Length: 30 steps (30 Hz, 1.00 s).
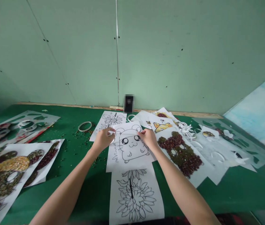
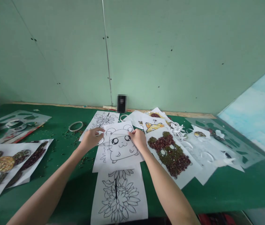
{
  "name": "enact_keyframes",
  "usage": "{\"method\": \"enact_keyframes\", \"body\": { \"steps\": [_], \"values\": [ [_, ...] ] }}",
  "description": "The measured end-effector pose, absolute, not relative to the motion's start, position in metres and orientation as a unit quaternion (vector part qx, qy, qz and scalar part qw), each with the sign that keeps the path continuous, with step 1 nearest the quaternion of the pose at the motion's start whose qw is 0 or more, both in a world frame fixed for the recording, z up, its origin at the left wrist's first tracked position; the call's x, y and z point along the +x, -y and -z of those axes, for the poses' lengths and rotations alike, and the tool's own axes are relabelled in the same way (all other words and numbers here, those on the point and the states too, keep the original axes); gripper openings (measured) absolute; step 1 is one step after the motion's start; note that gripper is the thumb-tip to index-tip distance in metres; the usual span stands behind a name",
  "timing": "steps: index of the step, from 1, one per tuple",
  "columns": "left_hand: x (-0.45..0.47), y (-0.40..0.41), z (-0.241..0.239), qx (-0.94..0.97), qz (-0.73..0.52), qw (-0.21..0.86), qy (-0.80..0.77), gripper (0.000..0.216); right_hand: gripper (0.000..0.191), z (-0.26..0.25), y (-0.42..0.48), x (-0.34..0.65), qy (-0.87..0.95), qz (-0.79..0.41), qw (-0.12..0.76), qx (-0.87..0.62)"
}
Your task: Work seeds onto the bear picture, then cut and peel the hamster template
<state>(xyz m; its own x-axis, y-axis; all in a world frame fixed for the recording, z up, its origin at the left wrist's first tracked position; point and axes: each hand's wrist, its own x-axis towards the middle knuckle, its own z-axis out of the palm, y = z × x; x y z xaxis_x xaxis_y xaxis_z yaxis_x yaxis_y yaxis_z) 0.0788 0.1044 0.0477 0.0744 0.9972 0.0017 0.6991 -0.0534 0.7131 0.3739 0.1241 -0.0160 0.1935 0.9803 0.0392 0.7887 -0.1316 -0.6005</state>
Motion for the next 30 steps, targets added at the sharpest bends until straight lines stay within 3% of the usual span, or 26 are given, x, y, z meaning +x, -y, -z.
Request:
{"method": "enact_keyframes", "body": {
  "steps": [30],
  "values": [
    [0.076,-0.104,-0.045,0.717,-0.263,0.231,-0.603,0.035,0.027,0.016,-0.116,0.361,0.617,-0.161,0.221,-0.738]
  ]
}}
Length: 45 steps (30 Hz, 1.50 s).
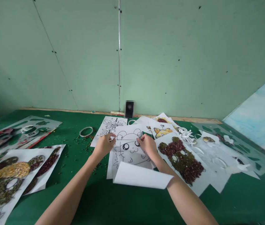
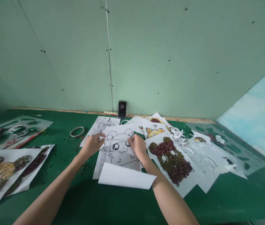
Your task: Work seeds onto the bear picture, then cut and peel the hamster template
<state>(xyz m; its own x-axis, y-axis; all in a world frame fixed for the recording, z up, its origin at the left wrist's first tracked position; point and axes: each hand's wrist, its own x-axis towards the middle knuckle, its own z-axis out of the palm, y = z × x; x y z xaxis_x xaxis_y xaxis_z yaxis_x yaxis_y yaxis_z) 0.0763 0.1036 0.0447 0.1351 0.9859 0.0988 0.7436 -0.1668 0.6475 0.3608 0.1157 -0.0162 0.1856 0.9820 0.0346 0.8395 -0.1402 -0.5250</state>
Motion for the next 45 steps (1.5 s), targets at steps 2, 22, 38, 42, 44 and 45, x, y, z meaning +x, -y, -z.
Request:
{"method": "enact_keyframes", "body": {
  "steps": [2,22,38,42,44,45],
  "values": [
    [0.076,-0.104,-0.045,0.721,-0.258,0.222,-0.604,0.036,0.027,0.016,-0.115,0.360,0.621,-0.159,0.222,-0.735],
    [0.075,-0.108,-0.037,0.725,-0.287,0.208,-0.590,0.032,0.026,0.018,-0.114,0.359,0.645,-0.125,0.200,-0.727],
    [0.082,-0.103,-0.045,0.693,-0.347,0.227,-0.589,0.030,0.044,0.009,-0.112,0.363,0.662,-0.157,0.174,-0.712],
    [0.080,-0.105,-0.042,0.681,-0.369,0.234,-0.587,0.034,0.045,0.012,-0.114,0.363,0.659,-0.161,0.178,-0.713],
    [0.079,-0.106,-0.041,0.673,-0.379,0.259,-0.581,0.036,0.046,0.012,-0.115,0.364,0.658,-0.163,0.176,-0.714],
    [0.079,-0.107,-0.041,0.666,-0.383,0.276,-0.577,0.036,0.046,0.012,-0.115,0.364,0.658,-0.164,0.174,-0.714]
  ]
}}
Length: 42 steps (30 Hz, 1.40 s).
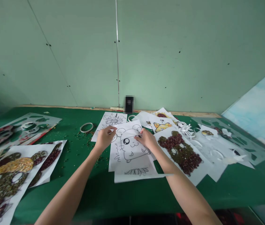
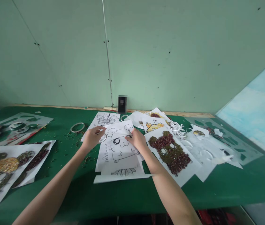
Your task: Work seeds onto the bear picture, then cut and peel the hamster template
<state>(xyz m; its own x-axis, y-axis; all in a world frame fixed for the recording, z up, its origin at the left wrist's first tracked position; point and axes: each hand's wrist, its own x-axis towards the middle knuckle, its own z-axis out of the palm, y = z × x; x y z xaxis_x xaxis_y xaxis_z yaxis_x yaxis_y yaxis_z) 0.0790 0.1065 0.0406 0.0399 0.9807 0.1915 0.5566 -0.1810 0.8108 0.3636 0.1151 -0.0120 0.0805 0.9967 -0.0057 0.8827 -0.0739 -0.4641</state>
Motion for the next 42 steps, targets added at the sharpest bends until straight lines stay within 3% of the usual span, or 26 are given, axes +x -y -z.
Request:
{"method": "enact_keyframes", "body": {
  "steps": [14,29,34,36,38,42],
  "values": [
    [0.077,-0.117,-0.034,0.527,-0.464,0.508,-0.499,0.057,0.044,0.009,-0.112,0.364,0.667,-0.153,0.163,-0.711],
    [0.080,-0.123,-0.023,0.485,-0.525,0.556,-0.424,0.049,0.040,0.005,-0.110,0.362,0.672,-0.160,0.146,-0.708],
    [0.086,-0.125,-0.016,0.494,-0.528,0.547,-0.421,0.053,0.047,-0.013,-0.097,0.360,0.709,-0.088,0.128,-0.688],
    [0.088,-0.125,-0.015,0.508,-0.523,0.543,-0.416,0.053,0.035,-0.024,-0.092,0.362,0.745,-0.080,0.114,-0.652],
    [0.089,-0.124,-0.015,0.517,-0.521,0.540,-0.411,0.052,0.025,-0.034,-0.088,0.365,0.786,-0.118,0.085,-0.600],
    [0.088,-0.124,-0.018,0.517,-0.527,0.536,-0.410,0.050,0.040,-0.043,-0.084,0.371,0.787,-0.215,0.007,-0.578]
  ]
}}
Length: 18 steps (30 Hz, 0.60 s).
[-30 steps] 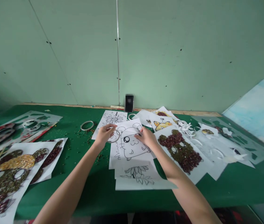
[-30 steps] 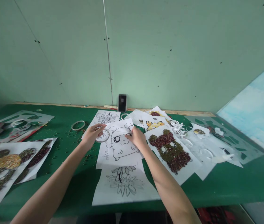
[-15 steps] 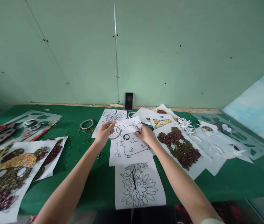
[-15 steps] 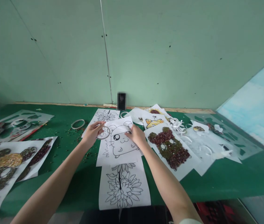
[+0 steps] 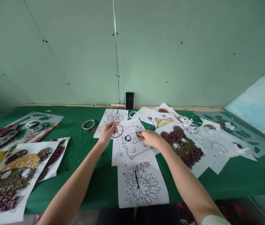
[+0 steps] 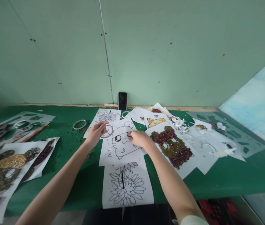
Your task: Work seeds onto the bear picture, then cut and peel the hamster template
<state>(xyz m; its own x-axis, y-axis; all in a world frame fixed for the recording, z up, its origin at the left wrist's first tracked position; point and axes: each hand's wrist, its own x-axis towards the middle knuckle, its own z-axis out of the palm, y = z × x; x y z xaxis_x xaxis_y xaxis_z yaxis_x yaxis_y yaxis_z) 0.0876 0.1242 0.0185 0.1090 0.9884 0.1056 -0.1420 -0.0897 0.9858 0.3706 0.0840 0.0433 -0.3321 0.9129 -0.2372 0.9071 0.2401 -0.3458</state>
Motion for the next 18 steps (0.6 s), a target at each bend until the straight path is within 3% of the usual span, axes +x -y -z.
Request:
{"method": "enact_keyframes", "body": {
  "steps": [6,18],
  "values": [
    [0.0855,-0.1247,-0.0189,0.514,-0.526,0.541,-0.409,0.046,0.057,-0.0442,-0.0839,0.3719,0.765,-0.256,-0.029,-0.590],
    [0.0855,-0.1253,-0.0169,0.510,-0.538,0.545,-0.391,0.046,0.051,-0.0419,-0.0836,0.3675,0.795,-0.185,-0.055,-0.575]
  ]
}}
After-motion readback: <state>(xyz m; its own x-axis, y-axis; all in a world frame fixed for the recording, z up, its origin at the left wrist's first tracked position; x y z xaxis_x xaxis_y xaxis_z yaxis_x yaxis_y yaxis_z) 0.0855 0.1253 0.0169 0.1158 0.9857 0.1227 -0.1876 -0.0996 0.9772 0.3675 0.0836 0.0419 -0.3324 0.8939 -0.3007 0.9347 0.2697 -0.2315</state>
